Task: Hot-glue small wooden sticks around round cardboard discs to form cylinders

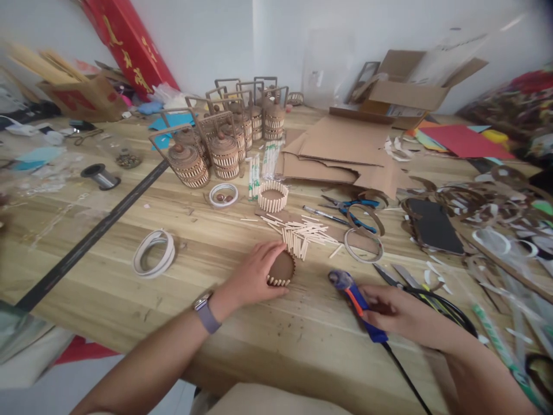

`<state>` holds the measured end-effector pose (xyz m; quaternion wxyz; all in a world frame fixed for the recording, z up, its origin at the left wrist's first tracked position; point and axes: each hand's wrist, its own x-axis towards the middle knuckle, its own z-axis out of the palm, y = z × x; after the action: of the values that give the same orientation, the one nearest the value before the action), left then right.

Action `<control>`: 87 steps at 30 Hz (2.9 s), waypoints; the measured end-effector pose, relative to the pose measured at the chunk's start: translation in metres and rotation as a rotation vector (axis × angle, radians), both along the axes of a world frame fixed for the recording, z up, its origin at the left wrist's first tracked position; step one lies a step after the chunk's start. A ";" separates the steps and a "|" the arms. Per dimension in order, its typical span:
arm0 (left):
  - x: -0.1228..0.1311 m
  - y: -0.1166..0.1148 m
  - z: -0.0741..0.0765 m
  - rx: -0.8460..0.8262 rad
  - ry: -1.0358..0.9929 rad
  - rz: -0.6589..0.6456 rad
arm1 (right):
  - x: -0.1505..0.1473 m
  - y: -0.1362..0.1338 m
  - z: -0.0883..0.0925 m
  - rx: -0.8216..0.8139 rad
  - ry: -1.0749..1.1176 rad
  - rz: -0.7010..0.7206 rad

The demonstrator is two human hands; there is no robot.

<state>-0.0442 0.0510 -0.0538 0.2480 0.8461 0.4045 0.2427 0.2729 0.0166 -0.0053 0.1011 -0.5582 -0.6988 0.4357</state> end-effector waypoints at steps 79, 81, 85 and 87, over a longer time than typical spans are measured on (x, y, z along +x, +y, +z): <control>0.005 0.000 0.006 -0.040 -0.013 0.024 | -0.050 -0.014 -0.016 0.201 0.137 -0.035; 0.004 0.000 0.005 -0.044 -0.018 0.025 | -0.051 -0.013 -0.014 0.209 0.138 -0.016; 0.003 -0.001 0.005 -0.048 -0.021 0.023 | -0.052 -0.013 -0.012 0.214 0.130 -0.003; 0.003 -0.001 0.005 -0.054 -0.023 0.021 | -0.052 -0.013 -0.012 0.216 0.123 -0.012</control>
<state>-0.0412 0.0502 -0.0489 0.2726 0.8321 0.4169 0.2439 0.2206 0.0035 -0.0169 0.2058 -0.5207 -0.7306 0.3908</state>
